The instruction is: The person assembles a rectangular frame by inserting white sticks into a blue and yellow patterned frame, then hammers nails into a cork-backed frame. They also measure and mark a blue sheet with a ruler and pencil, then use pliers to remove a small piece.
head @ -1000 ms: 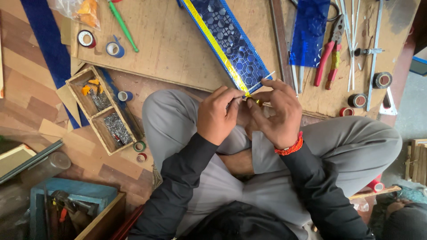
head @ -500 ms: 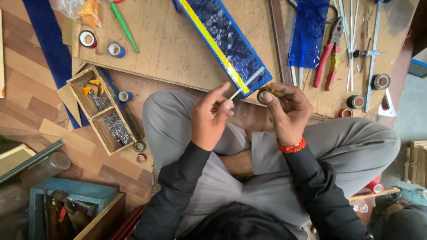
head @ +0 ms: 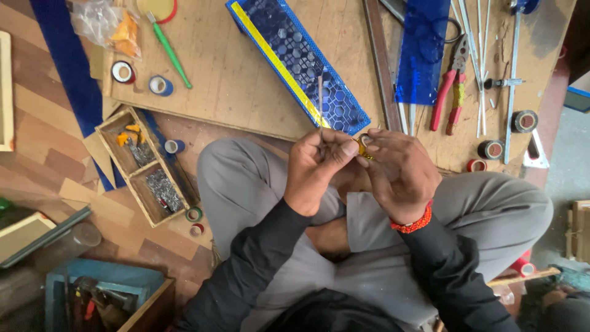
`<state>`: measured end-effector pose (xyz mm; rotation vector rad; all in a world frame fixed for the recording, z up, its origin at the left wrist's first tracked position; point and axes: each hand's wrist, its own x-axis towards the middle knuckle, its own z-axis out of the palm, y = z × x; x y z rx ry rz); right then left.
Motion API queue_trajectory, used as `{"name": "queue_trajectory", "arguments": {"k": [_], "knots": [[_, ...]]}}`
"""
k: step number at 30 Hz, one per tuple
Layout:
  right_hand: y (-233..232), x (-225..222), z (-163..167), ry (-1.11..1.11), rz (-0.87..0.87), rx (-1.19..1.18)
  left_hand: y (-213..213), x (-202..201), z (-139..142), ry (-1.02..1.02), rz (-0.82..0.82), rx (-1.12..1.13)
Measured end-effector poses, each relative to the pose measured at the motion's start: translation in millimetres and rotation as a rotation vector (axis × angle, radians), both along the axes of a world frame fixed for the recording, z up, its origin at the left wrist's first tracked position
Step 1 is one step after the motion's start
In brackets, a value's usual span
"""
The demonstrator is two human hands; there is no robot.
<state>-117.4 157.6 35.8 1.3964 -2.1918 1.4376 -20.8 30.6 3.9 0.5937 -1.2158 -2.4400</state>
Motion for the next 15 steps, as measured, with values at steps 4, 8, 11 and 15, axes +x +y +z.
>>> {"name": "queue_trajectory", "arguments": {"k": [4,8,11,15], "knots": [[0.7,-14.6,6.6,0.107,0.012,0.214,-48.4,-26.7,-7.1,-0.095,0.064,-0.704],[-0.2,-22.7,4.0,0.108,-0.052,0.325,-163.6,-74.6,-17.9,-0.076,0.332,-1.289],[-1.9,-25.4,-0.2,0.091,-0.069,0.360,-224.0,-100.3,-33.6,-0.296,0.412,-1.503],[-4.3,-28.7,-4.5,0.096,-0.066,0.375,-248.6,-115.6,-50.3,-0.433,0.457,-1.528]]}}
